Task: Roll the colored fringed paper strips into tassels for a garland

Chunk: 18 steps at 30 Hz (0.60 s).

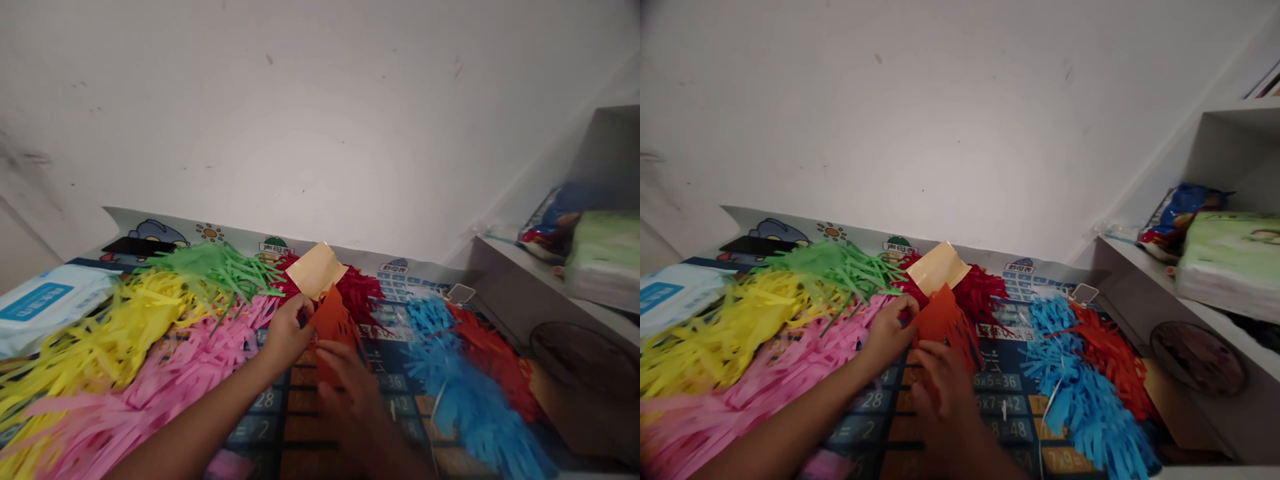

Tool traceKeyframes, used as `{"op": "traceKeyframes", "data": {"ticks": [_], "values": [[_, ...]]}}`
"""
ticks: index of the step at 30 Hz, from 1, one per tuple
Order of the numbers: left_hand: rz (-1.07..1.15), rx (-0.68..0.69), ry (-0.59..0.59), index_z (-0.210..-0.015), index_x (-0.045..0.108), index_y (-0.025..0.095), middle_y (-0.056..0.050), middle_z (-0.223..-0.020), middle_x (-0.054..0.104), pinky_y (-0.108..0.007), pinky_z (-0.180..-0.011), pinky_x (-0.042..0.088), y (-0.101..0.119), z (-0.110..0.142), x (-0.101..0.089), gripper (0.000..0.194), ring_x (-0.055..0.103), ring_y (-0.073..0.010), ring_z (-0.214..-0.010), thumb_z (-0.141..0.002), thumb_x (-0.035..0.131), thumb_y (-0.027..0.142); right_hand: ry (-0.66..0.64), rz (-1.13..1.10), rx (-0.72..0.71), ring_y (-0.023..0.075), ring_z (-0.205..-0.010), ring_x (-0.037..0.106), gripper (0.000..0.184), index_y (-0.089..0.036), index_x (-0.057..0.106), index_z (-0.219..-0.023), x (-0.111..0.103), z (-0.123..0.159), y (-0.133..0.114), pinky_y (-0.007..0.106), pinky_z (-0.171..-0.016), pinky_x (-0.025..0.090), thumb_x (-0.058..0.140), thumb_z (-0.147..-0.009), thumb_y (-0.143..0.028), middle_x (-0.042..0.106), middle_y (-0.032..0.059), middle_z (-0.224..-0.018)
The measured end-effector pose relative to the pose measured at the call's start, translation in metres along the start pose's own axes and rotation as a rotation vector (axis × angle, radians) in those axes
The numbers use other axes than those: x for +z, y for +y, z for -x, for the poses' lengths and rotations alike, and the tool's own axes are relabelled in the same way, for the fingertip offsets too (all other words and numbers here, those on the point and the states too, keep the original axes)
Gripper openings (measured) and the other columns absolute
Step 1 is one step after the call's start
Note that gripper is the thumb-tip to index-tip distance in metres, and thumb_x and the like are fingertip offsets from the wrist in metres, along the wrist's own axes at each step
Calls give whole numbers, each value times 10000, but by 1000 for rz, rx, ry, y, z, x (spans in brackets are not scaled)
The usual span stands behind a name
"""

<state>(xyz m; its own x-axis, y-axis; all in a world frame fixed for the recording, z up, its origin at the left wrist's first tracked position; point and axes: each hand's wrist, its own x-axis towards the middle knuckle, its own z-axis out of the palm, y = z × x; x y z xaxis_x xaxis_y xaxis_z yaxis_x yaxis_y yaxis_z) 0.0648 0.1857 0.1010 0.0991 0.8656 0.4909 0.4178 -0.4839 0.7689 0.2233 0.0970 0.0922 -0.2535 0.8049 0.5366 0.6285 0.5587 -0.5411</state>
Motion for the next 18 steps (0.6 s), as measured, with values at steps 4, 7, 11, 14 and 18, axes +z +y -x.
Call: {"op": "traceKeyframes", "data": {"ticks": [4,7,11,14,18], "values": [[-109,56,13,-1009,600,164,-1,-730,585,-311,-711,446,-6,14,-9,368,556,-183,-726,-681,455,82,65,71,125,273,-1339,402,565,-190,290,-1471,76,36,-10,441,-1040,436,440,-928,-221,386,138,-1476],[-260,231,48,-1181,589,144,-50,-822,619,-345,-738,467,-13,34,-21,439,573,-207,-791,-783,410,96,1,24,278,325,-1344,389,590,-129,343,-1445,109,32,-13,500,-1054,406,490,-884,-241,393,182,-1467],[-495,363,183,-1292,542,196,-35,-779,536,-310,-642,464,-23,68,-66,515,542,-200,-736,-826,372,58,-161,-191,473,329,-1137,573,478,-136,577,-1233,120,6,-36,481,-985,453,581,-760,-209,624,168,-1204],[-773,436,273,-1411,414,250,-91,-983,556,-388,-735,484,-17,86,-122,635,558,-249,-890,-809,407,46,-223,-401,379,316,-1135,560,453,-158,619,-1150,117,-12,-67,475,-1041,388,634,-699,-191,652,140,-1133],[-949,522,160,-1472,304,294,-107,-1158,595,-422,-859,476,3,98,-175,704,572,-265,-1047,-834,412,17,-300,-901,237,271,-1131,570,380,-189,627,-1118,114,-21,-99,422,-1020,417,689,-752,-267,657,84,-1119]]}}
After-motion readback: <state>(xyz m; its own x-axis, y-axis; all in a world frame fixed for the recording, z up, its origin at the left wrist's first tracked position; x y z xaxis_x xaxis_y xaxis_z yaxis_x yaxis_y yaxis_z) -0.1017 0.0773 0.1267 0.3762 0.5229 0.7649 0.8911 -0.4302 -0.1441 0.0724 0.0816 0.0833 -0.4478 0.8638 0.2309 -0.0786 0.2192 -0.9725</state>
